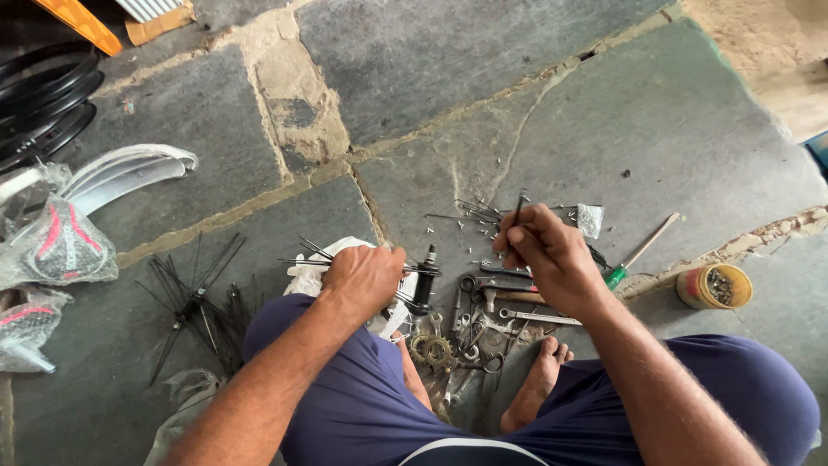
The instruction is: The person threads bicycle spokes into a hub, handling a cluster of spokes and a hub by hand while sitting on a stone floor surrounded by bicycle parts and tools.
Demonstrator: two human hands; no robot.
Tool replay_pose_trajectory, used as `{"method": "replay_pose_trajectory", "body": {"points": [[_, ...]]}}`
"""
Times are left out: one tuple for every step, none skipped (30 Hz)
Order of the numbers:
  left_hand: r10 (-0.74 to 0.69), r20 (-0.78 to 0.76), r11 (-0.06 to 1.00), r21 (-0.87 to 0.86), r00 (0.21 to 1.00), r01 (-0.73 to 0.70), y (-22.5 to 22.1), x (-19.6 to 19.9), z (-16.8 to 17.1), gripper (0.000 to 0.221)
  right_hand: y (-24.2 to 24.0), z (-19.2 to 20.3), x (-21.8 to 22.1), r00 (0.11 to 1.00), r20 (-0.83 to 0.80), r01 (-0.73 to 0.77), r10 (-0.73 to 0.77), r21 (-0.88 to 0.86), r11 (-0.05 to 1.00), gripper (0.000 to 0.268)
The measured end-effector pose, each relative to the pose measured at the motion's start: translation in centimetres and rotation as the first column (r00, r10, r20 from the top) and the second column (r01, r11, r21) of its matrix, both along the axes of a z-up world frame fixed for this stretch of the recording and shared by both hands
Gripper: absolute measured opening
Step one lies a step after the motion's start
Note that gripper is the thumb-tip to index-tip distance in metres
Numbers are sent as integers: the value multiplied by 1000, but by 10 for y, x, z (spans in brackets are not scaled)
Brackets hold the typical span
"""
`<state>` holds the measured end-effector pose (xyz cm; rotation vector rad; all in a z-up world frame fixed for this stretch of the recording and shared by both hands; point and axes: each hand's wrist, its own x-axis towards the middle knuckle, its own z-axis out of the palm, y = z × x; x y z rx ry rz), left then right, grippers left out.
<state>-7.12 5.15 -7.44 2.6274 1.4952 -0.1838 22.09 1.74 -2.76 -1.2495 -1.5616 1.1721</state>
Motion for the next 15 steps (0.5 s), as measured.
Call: {"method": "replay_pose_trajectory", "body": {"points": [[-14,32,1000,-10,999,15,-1,0,-2,15,3,-2,-3,993,114,17,-13,-34,999,19],[-23,58,999,-28,998,24,-2,0,-4,15,5,-4,-6,973,228,39,-23,-64,997,21],[-30,84,998,-46,996,34,-3,0,-6,16,9,-6,-9,959,282,4,23,-93,996,22],[-41,108,997,-64,993,48,-5,1,-8,17,12,-9,-12,941,333,-26,66,-125,992,22],[-51,122,998,-39,991,56,-7,2,-10,14,13,-12,-15,918,380,-53,111,-160,986,23],[-63,134,998,-14,989,66,-10,4,-12,11,14,-15,-17,924,366,-40,114,-206,978,23],[-76,147,997,12,986,75,-11,6,-14,10,15,-18,-19,929,351,-26,116,-251,968,24],[-98,186,995,44,978,91,-11,7,-16,9,15,-19,-20,934,337,-17,122,-298,954,25],[-120,224,991,77,967,105,-11,7,-18,10,15,-20,-19,946,315,12,73,-259,966,26],[-135,262,988,109,956,110,-13,8,-19,10,14,-20,-16,956,293,36,31,-222,974,27],[-135,275,987,125,952,104,-14,8,-21,9,13,-19,-14,963,268,61,-9,-184,981,28],[-135,283,985,145,950,96,-11,8,-20,7,12,-16,-11,975,218,82,-44,-169,982,28],[-134,292,982,165,947,89,-9,8,-19,6,9,-13,-6,983,166,103,-77,-155,982,28],[-134,311,979,190,941,77,-7,8,-17,5,6,-10,-3,987,113,128,-112,-140,982,28],[-135,330,974,215,934,64,-6,7,-15,5,4,-8,0,992,-15,124,-127,-111,986,28]]}}
